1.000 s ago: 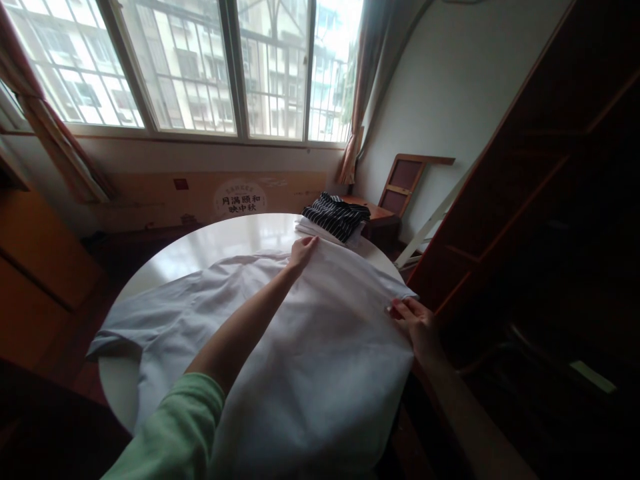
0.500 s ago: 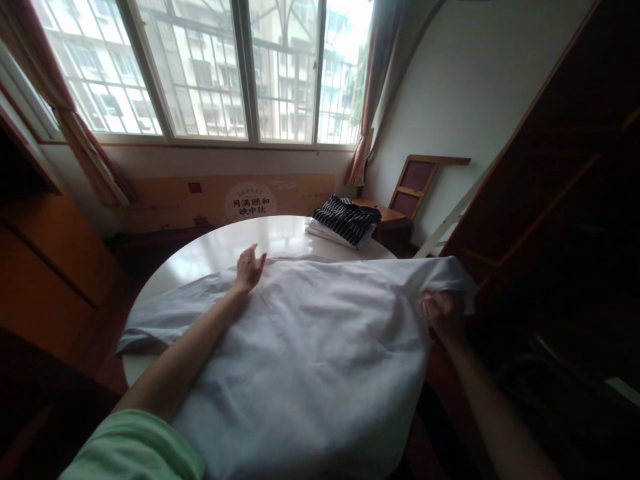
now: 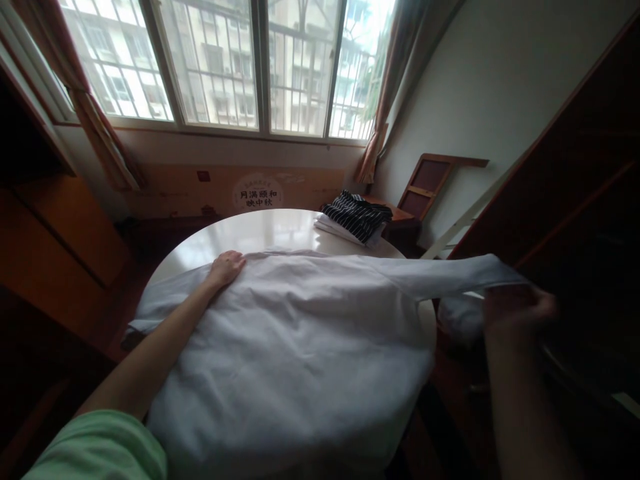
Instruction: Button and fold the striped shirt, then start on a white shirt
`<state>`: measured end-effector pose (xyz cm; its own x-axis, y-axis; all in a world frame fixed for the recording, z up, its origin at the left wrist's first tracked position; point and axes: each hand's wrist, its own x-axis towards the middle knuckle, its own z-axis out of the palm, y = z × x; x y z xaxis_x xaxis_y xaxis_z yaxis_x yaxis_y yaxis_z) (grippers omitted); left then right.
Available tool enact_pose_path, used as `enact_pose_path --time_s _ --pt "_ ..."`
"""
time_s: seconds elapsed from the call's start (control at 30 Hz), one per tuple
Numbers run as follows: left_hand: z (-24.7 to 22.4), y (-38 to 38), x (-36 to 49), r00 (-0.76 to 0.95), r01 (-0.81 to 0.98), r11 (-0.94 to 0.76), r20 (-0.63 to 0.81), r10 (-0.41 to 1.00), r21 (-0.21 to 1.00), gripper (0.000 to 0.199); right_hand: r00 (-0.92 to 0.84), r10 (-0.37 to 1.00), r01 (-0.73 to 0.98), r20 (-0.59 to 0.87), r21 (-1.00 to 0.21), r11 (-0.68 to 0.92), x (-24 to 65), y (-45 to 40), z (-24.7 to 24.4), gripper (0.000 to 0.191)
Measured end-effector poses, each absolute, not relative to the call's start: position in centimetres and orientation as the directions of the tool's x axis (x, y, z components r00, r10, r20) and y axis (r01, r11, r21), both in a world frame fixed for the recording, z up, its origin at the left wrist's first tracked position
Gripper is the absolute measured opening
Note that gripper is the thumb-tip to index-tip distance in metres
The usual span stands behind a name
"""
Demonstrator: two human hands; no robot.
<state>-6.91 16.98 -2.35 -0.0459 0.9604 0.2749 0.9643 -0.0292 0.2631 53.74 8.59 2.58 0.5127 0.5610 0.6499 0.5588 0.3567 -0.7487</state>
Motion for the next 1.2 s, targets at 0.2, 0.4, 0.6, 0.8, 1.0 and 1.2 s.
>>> enact_pose_path --time_s 0.2,0.4,0.6,0.8,1.0,1.2 --pt "-1.6 17.8 -7.8 -0.054 0.921 -0.043 0.236 0.970 0.388 0.040 0.877 0.295 0.189 0.379 -0.838 0.512 49.3 9.3 4.0 0.023" --pt "1.3 20.6 -5.2 -0.077 0.890 0.081 -0.027 0.997 0.449 0.054 0.194 0.874 0.451 0.445 -0.832 0.323 37.8 13.8 5.7 0.022" --pt "1.5 21.0 -2.8 -0.114 0.683 0.141 -0.086 0.990 0.717 0.040 -0.194 0.955 0.714 0.223 -0.636 0.293 28.3 20.6 4.1 0.018" --pt "-0.8 21.1 -2.7 -0.040 0.366 -0.248 0.282 0.959 0.897 0.030 -0.394 0.919 0.764 0.006 -0.554 0.332 25.5 24.0 2.7 0.024" --pt "-2.0 21.0 -2.6 -0.084 0.487 -0.264 0.345 0.935 0.833 0.023 -0.281 0.897 0.801 0.343 -0.431 0.416 25.0 23.8 2.1 0.012" --pt "-2.5 20.9 -2.6 -0.128 0.559 -0.281 0.415 0.901 0.780 0.012 -0.231 0.717 0.799 0.658 -0.292 0.526 24.8 22.0 -0.7 0.019"
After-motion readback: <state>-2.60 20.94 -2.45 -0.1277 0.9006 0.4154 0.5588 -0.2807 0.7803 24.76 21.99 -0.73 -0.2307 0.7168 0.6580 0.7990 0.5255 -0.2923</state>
